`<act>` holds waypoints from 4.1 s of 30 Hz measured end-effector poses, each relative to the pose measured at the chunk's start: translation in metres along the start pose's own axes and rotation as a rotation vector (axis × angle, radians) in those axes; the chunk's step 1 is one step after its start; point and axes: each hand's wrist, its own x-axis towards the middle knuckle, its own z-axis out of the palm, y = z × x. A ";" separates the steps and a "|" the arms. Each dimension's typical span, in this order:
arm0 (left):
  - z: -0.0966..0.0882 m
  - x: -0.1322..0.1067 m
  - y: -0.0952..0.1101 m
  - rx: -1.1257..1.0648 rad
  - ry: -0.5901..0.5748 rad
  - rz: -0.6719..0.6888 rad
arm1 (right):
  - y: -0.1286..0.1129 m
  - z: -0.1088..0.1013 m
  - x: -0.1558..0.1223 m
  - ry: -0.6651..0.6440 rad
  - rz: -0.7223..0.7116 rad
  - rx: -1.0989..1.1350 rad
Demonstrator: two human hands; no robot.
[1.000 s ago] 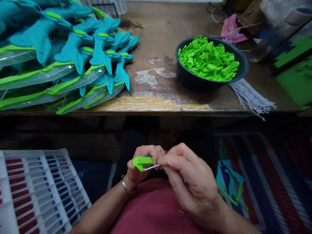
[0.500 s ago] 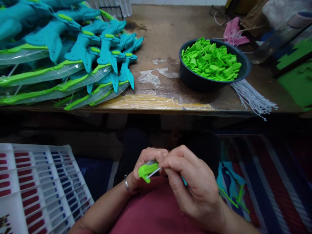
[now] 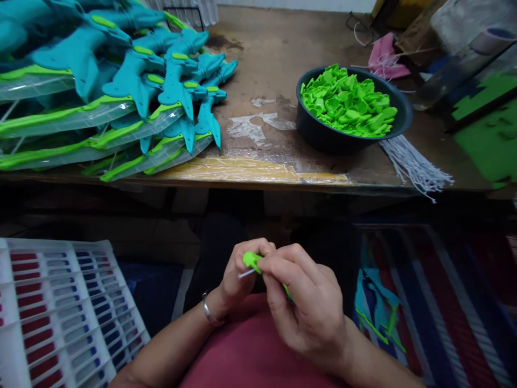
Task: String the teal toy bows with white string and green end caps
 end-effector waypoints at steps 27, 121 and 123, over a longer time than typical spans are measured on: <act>0.003 -0.001 0.005 0.379 0.058 0.162 | 0.064 0.020 0.004 0.056 -0.058 -0.211; -0.001 0.027 0.021 -0.163 0.050 -0.115 | 0.051 -0.001 -0.007 0.094 0.234 0.036; -0.002 0.026 0.022 -0.136 0.047 -0.119 | 0.050 -0.002 -0.004 0.056 0.236 0.058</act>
